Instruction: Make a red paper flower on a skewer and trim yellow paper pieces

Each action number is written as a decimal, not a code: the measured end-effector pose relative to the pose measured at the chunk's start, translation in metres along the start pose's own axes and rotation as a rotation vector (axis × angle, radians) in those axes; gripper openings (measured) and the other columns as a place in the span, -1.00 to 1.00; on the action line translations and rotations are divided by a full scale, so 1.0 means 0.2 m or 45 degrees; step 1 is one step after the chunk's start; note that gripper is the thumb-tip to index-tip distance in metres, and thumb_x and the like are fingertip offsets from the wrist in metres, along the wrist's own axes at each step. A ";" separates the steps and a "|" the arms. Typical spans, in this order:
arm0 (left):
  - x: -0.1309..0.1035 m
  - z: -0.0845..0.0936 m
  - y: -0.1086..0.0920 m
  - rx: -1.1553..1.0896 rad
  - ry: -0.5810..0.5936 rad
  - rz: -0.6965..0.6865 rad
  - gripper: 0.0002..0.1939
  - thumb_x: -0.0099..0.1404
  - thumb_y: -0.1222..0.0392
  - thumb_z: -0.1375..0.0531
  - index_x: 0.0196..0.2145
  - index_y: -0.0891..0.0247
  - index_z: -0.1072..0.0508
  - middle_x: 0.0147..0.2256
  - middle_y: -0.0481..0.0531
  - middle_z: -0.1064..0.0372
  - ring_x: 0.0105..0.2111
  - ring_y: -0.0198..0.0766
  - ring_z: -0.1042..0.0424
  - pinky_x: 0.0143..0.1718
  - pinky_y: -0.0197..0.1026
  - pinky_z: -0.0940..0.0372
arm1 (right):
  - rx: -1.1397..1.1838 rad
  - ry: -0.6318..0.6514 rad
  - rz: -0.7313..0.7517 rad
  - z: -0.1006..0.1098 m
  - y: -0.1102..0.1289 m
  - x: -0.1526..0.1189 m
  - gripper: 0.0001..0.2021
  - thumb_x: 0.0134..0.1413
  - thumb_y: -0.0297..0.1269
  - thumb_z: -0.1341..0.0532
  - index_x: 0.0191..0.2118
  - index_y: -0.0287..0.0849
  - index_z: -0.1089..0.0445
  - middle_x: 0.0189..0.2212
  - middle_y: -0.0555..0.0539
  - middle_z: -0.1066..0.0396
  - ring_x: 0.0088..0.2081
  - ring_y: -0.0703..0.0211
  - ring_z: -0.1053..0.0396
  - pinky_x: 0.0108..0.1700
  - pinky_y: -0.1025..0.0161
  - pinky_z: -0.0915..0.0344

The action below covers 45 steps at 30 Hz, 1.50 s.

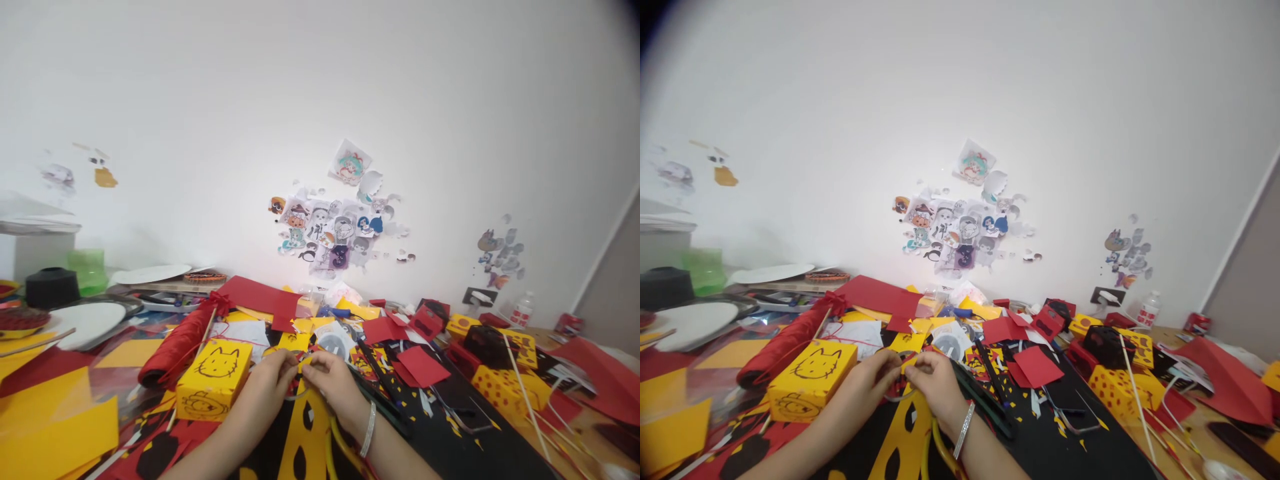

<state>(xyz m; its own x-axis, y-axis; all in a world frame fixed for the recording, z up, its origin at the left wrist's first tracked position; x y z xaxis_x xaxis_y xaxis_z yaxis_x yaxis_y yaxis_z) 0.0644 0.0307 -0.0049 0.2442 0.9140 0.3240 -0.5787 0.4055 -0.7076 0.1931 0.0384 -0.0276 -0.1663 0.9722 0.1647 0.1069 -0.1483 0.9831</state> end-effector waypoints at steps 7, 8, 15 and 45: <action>-0.02 -0.01 -0.01 0.474 -0.053 -0.382 -0.79 0.26 0.35 0.05 -0.32 0.30 -0.38 -0.28 0.16 -0.40 -0.27 -0.18 -0.39 -0.22 -0.16 -0.29 | 0.157 -0.071 -0.130 0.00 -0.01 -0.01 -0.60 -0.44 -0.04 -0.41 -0.54 -0.24 -0.32 -0.61 0.09 -0.29 -0.55 0.37 -0.24 -0.37 0.36 -0.18; -0.03 -0.01 -0.01 0.510 -0.047 -0.400 -0.80 0.25 0.37 0.03 -0.32 0.30 -0.39 -0.28 0.15 -0.40 -0.28 -0.18 -0.40 -0.24 -0.17 -0.30 | 0.162 -0.071 -0.135 -0.01 -0.01 -0.01 -0.60 -0.44 -0.03 -0.41 -0.55 -0.24 -0.32 -0.62 0.09 -0.29 -0.55 0.38 -0.24 -0.38 0.36 -0.18; -0.03 0.00 -0.04 0.677 0.010 -0.413 -0.79 0.18 0.48 -0.02 -0.38 0.31 -0.41 -0.33 0.11 -0.44 -0.33 -0.21 -0.42 -0.29 -0.20 -0.34 | 0.156 -0.038 -0.112 0.00 -0.02 0.00 -0.61 -0.43 -0.04 -0.41 -0.57 -0.24 -0.32 -0.66 0.10 -0.27 -0.60 0.40 -0.19 -0.44 0.38 -0.13; -0.03 -0.02 -0.04 0.840 0.126 -0.347 -0.77 0.18 0.49 0.03 -0.35 0.30 -0.36 -0.31 0.12 -0.41 -0.31 -0.19 -0.37 -0.27 -0.17 -0.27 | -0.179 -0.057 -0.036 0.01 -0.01 0.01 -0.62 -0.30 0.04 -0.31 -0.62 -0.23 -0.32 -0.73 0.11 -0.18 -0.62 0.37 -0.10 -0.53 0.36 -0.01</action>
<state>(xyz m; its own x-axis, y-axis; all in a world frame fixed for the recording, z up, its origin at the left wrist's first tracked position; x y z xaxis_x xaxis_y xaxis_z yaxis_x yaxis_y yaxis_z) 0.0702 0.0222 -0.0039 0.4982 0.7914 0.3542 -0.8290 0.5545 -0.0729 0.1942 0.0415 -0.0299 -0.1228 0.9831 0.1360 -0.0362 -0.1414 0.9893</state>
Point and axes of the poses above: each hand's wrist, its own x-axis towards the middle knuckle, its own z-axis out of the back of the hand, y = z × x, the point moved 3 cm from there along x, towards the middle knuckle
